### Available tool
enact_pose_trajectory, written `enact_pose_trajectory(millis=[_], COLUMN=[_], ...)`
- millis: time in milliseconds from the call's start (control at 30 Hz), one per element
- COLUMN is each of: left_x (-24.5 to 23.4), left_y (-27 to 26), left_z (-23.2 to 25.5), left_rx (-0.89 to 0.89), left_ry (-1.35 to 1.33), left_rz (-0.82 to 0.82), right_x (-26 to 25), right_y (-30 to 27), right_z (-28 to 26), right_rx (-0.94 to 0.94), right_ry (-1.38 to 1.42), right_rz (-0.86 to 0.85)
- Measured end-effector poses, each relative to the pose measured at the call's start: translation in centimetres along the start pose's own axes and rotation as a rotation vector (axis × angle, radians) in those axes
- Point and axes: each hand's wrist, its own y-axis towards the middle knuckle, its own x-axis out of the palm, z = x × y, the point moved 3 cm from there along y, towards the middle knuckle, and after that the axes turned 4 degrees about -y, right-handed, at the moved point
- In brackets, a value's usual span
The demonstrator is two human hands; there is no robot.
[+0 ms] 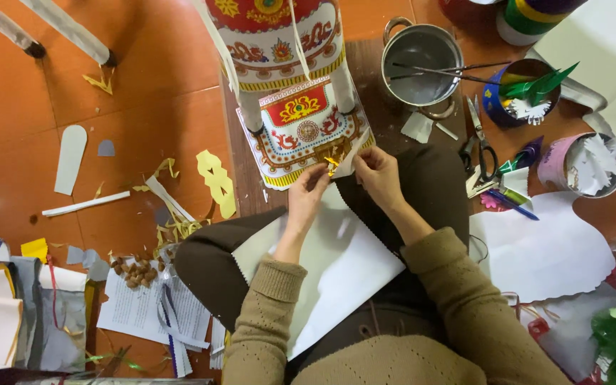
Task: Decorating a paper-mache horse with decorative paper and gold foil.
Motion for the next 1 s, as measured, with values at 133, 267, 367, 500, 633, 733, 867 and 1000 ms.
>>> enact_pose_trajectory(millis=[133,267,367,500,633,733,867,1000], left_x=[1.2,1.4,1.8,2.6,3.4,2.8,2.7,0.2], left_y=[-0.5,-0.8,-1.4,-2.0,-3.0,-2.6,-3.1,-0.7], left_z=[-0.5,-0.4,-0.7,-1.5,-0.8,-2.5,1.8,-0.5], left_rx=[0.020,-0.070,-0.114,-0.108,-0.103,-0.076,-0.114,-0.026], left_ry=[0.255,0.241,0.293,0.537,0.661,0.689,0.641,0.707], left_rz=[-0.133,-0.179,-0.209,-0.217,-0.207,-0.173,-0.119,0.025], right_x=[1.4,1.1,0.6,0.2,-0.1,-1.2,-2.3,-3.3], right_y=[-1.5,-1.8,-2.6,-3.4,-4.2,-3.4,-2.7,-1.3], right_z=[-1.3,0.8,0.5,3.6,3.5,3.9,-2.3,-3.5], right_rx=[0.160,0.300,0.346,0.319,0.257,0.176,0.124,0.072], right_ry=[-0.021,-0.014,-0.056,-0.236,-0.354,-0.375,-0.228,-0.105], right_rz=[-0.199,-0.324,-0.315,-0.217,-0.062,0.077,0.218,0.173])
